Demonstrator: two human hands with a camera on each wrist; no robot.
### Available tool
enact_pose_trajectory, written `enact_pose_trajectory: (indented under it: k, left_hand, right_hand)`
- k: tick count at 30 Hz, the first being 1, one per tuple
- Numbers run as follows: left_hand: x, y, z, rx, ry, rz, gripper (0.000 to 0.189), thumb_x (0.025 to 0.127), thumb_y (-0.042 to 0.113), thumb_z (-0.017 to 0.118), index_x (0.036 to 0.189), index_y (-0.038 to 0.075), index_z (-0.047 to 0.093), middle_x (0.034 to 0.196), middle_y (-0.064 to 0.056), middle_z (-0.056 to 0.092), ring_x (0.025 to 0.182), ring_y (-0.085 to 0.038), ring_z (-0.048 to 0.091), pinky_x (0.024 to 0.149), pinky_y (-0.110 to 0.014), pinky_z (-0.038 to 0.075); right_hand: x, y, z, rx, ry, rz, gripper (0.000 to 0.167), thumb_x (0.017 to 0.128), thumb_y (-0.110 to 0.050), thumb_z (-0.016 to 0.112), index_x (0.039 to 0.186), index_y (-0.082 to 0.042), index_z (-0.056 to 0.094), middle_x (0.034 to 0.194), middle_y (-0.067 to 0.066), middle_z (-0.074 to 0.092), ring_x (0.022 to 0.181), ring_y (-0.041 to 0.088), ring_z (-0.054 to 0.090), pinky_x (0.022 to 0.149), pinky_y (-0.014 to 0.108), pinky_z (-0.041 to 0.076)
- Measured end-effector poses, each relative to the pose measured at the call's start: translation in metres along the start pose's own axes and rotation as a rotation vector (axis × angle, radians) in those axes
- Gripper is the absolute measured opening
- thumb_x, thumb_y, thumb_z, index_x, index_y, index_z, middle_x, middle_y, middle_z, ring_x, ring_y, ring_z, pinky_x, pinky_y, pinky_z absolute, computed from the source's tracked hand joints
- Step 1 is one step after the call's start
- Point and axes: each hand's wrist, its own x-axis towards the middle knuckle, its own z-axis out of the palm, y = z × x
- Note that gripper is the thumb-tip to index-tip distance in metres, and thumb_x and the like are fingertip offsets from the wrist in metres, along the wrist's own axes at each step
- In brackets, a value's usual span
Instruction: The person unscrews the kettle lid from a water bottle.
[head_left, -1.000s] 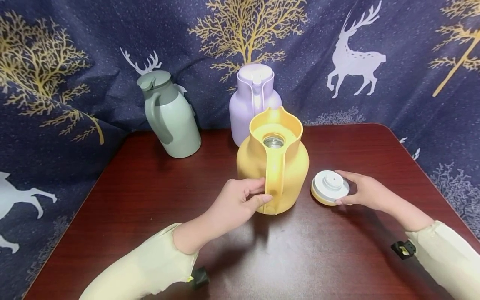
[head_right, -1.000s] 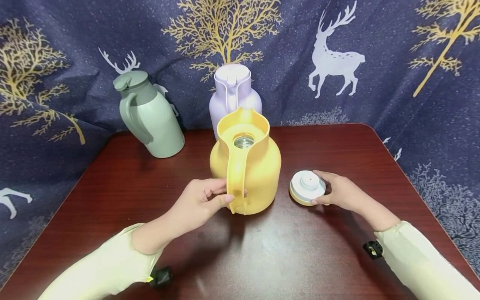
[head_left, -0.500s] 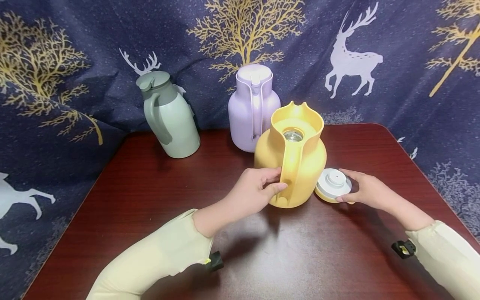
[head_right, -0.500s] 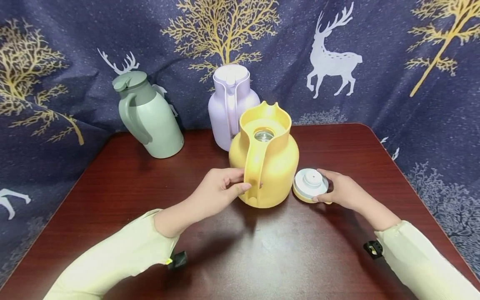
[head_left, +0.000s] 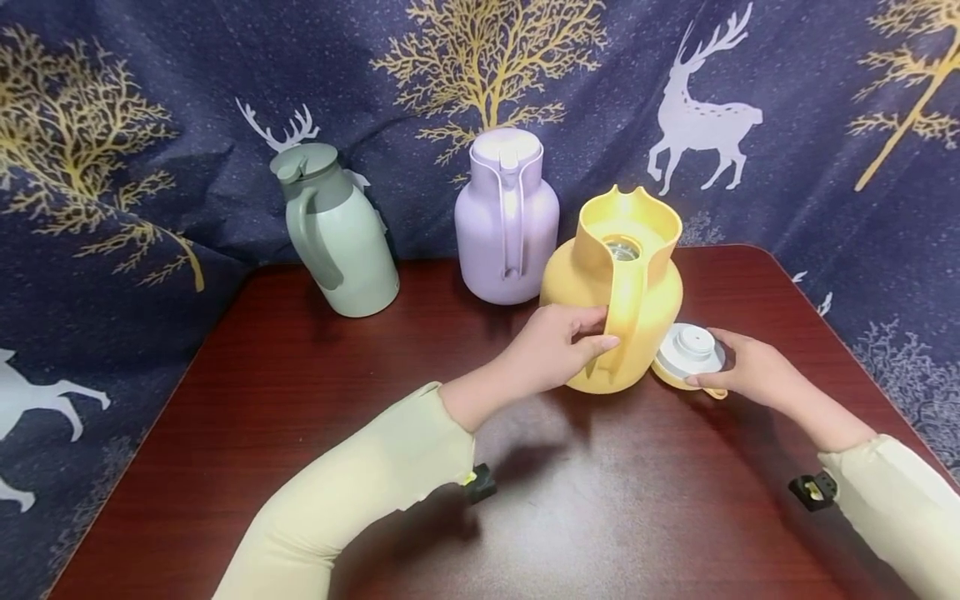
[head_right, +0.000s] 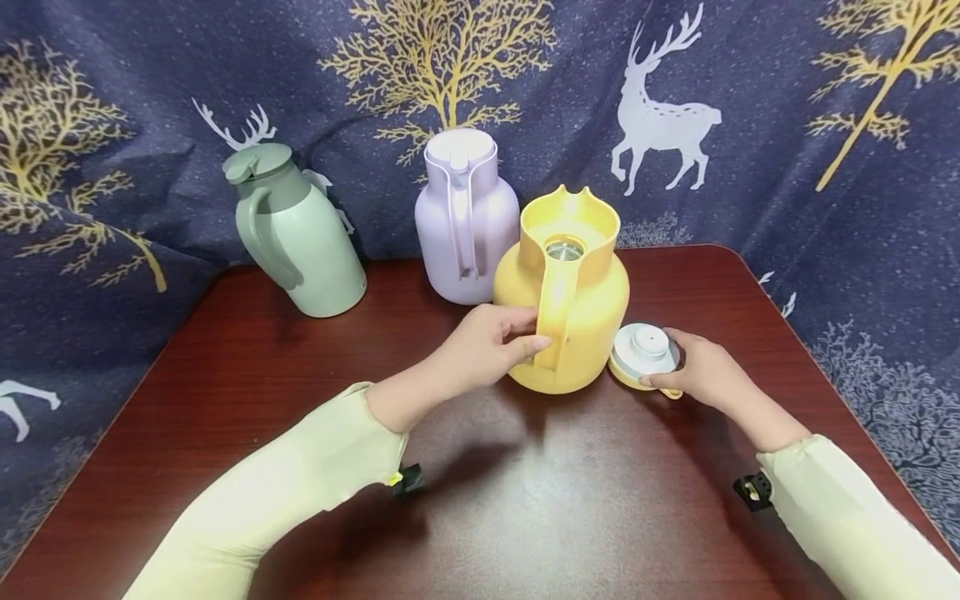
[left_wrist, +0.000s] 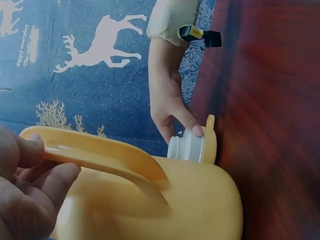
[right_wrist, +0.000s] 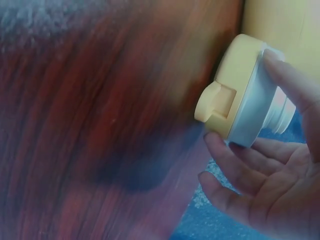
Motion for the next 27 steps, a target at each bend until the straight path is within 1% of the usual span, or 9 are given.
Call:
enact_pose_trajectory:
  k: [3,6,9,13,16,19,22,25,27]
  left_hand:
    - [0.013,0.003,0.003,0.045,-0.002,0.016,0.032,0.101,0.017,0.065,0.132,0.011,0.070,0.125,-0.004,0.075,0.117,-0.010,0.068,0.092,-0.011,0.049]
    - [0.027,0.006,0.006,0.075,0.004,0.026,0.028,0.101,0.017,0.064,0.128,0.012,0.071,0.120,-0.002,0.077,0.110,-0.008,0.067,0.089,-0.009,0.047]
    - [0.042,0.006,0.012,0.076,-0.001,0.035,0.031,0.102,0.018,0.063,0.132,0.013,0.070,0.124,-0.001,0.076,0.114,-0.006,0.066,0.091,-0.007,0.045]
    - [0.063,0.008,0.018,0.102,-0.021,0.067,0.036,0.102,0.020,0.063,0.138,0.014,0.065,0.133,0.000,0.071,0.128,-0.009,0.064,0.099,-0.006,0.044]
    - [0.078,0.009,0.022,0.110,-0.018,0.101,0.035,0.103,0.021,0.062,0.137,0.013,0.066,0.132,-0.001,0.072,0.125,-0.010,0.065,0.097,-0.006,0.044]
    - [0.091,0.011,0.025,0.084,-0.001,0.111,0.032,0.103,0.021,0.062,0.133,0.013,0.068,0.129,-0.001,0.074,0.119,-0.010,0.067,0.092,-0.004,0.043]
    - [0.104,0.012,0.029,0.072,0.015,0.101,0.030,0.103,0.021,0.061,0.131,0.013,0.070,0.126,-0.001,0.075,0.115,-0.009,0.067,0.089,-0.004,0.043]
    - [0.119,0.014,0.032,0.084,0.029,0.064,0.029,0.104,0.022,0.060,0.129,0.015,0.071,0.123,0.001,0.076,0.110,-0.006,0.066,0.087,-0.004,0.043]
    - [0.129,0.015,0.033,0.109,0.043,0.032,0.026,0.104,0.024,0.059,0.125,0.016,0.072,0.113,0.002,0.077,0.102,-0.006,0.064,0.083,-0.005,0.042]
  right_hand:
    - [0.002,0.006,-0.003,-0.002,0.014,0.024,0.087,0.080,-0.033,0.085,0.138,0.019,0.046,0.123,0.042,0.061,0.110,0.054,0.058,0.096,0.067,0.047]
    - [0.005,0.013,-0.006,-0.009,0.012,0.060,0.089,0.082,-0.035,0.083,0.139,0.021,0.042,0.125,0.044,0.058,0.112,0.057,0.057,0.096,0.068,0.046]
    - [0.009,0.019,-0.008,-0.004,0.019,0.089,0.091,0.083,-0.035,0.082,0.139,0.023,0.040,0.125,0.046,0.056,0.112,0.058,0.056,0.096,0.069,0.046]
    - [0.019,0.026,-0.010,0.023,0.061,0.108,0.086,0.084,-0.035,0.080,0.136,0.022,0.043,0.121,0.044,0.058,0.107,0.056,0.058,0.091,0.066,0.047]
    - [0.027,0.032,-0.013,0.040,0.080,0.138,0.085,0.086,-0.036,0.078,0.137,0.021,0.041,0.123,0.044,0.057,0.107,0.054,0.057,0.092,0.067,0.047]
    - [0.034,0.038,-0.016,0.059,0.080,0.175,0.088,0.088,-0.037,0.076,0.140,0.022,0.037,0.128,0.045,0.052,0.112,0.056,0.054,0.097,0.069,0.045]
    - [0.039,0.041,-0.018,0.074,0.089,0.202,0.090,0.089,-0.038,0.074,0.142,0.021,0.034,0.132,0.046,0.049,0.116,0.057,0.051,0.101,0.070,0.043]
    - [0.043,0.041,-0.019,0.097,0.096,0.238,0.092,0.090,-0.039,0.073,0.144,0.022,0.031,0.137,0.046,0.045,0.120,0.058,0.048,0.104,0.070,0.040]
    - [0.046,0.042,-0.019,0.125,0.104,0.266,0.093,0.090,-0.039,0.073,0.145,0.022,0.029,0.137,0.046,0.044,0.119,0.056,0.047,0.103,0.068,0.041]
